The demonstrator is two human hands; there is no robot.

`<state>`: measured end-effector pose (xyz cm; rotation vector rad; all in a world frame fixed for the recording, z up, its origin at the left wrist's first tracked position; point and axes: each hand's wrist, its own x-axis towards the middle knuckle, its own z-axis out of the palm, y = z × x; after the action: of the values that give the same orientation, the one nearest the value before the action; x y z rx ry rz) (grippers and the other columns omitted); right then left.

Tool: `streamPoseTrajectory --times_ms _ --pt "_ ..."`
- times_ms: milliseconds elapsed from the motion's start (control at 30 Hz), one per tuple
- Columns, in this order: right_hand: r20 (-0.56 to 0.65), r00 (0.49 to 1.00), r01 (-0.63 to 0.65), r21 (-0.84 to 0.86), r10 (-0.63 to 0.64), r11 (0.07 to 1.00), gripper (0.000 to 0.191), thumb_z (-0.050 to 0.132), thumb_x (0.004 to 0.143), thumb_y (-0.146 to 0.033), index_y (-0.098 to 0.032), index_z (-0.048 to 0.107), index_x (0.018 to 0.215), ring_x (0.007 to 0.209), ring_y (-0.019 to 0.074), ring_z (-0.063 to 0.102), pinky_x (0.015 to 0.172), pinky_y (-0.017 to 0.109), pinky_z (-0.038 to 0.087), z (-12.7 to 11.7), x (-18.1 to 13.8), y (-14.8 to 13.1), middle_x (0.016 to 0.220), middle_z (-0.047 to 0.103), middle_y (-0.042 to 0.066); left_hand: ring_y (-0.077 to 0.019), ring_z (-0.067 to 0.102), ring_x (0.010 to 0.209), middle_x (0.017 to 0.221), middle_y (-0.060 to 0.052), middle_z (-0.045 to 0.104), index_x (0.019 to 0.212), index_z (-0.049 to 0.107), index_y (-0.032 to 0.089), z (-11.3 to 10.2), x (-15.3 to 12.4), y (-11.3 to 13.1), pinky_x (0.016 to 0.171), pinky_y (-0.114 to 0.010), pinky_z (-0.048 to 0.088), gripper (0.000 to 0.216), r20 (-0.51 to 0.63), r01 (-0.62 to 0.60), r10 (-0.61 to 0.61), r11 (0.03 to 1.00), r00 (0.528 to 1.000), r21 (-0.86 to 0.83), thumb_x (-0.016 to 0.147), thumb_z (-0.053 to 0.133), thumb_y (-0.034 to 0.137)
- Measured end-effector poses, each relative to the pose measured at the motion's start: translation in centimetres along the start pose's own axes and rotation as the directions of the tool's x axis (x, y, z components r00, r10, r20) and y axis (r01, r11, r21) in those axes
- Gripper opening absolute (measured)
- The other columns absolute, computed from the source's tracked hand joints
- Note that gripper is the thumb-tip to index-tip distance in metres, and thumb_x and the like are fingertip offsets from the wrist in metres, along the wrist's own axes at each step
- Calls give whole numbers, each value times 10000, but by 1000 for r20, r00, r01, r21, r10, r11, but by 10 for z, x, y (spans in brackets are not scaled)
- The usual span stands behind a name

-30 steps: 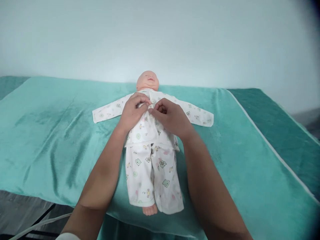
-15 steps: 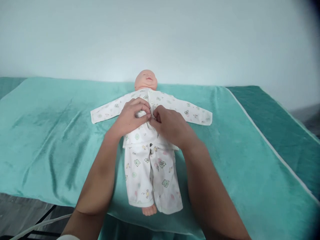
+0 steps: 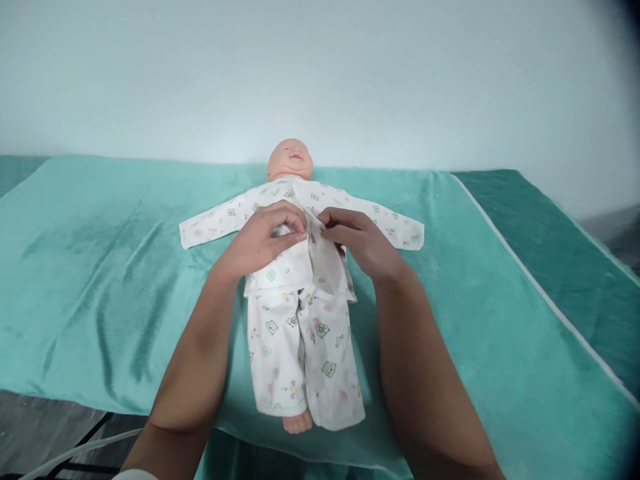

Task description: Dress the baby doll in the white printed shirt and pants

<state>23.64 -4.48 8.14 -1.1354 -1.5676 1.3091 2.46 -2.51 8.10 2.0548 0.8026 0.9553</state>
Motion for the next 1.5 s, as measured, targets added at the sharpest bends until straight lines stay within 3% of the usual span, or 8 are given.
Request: streamPoseTrajectory --times_ms 167,267,467,667,867,1067,1300,1500 --pt "-70 997 49 200 -36 979 219 650 825 -316 -205 533 678 520 84 327 500 256 234 8 4 8 581 379 -58 -145 573 819 918 -26 650 829 641 202 7 0 11 729 -281 459 105 -70 63 -60 997 996 37 917 657 258" --pt "-56 997 66 150 -58 986 223 653 844 -311 -202 556 676 490 75 345 474 245 235 12 4 7 548 403 -64 -125 547 747 882 -17 639 829 639 198 6 -2 12 673 -269 438 109 -82 106 -105 994 991 6 909 665 268" --pt "-16 997 77 103 -76 992 228 649 860 -294 -196 576 667 455 67 398 440 228 246 14 4 6 512 445 -64 -135 610 686 724 -11 675 918 657 201 -2 -6 11 601 -259 415 170 39 275 -273 938 961 -213 929 675 370" --pt "-3 996 92 99 -92 991 232 658 875 -290 -188 599 676 456 69 453 434 213 282 14 4 7 516 504 -53 -132 620 663 661 -7 669 879 684 190 0 -5 11 619 -263 441 201 23 300 -308 901 951 -315 875 753 379" --pt "74 986 144 108 -153 984 318 681 928 -437 -180 644 745 478 82 512 467 221 400 6 4 11 560 603 -24 -114 600 608 620 1 651 839 692 185 0 -5 9 575 -247 443 200 -2 303 -322 893 947 -333 836 798 355" --pt "111 990 72 131 -87 989 264 815 832 -393 -193 653 890 522 107 564 512 245 475 4 3 7 590 640 -25 -109 599 568 628 -10 657 835 688 183 -3 -5 7 515 -239 447 190 29 317 -328 882 944 -348 843 786 346" --pt "99 995 19 100 -29 995 254 826 804 -301 -206 614 907 539 96 559 496 225 431 6 4 7 597 565 -61 -101 601 562 630 -15 674 841 655 180 -2 -5 7 521 -232 470 80 76 320 -313 890 947 -325 885 696 232" --pt "101 994 26 76 -34 997 261 816 808 -282 -213 586 909 536 77 520 488 219 391 7 4 6 645 552 -68 -100 629 579 647 29 643 959 571 206 -1 -4 6 528 -222 490 189 83 304 -294 883 952 -356 905 716 314"
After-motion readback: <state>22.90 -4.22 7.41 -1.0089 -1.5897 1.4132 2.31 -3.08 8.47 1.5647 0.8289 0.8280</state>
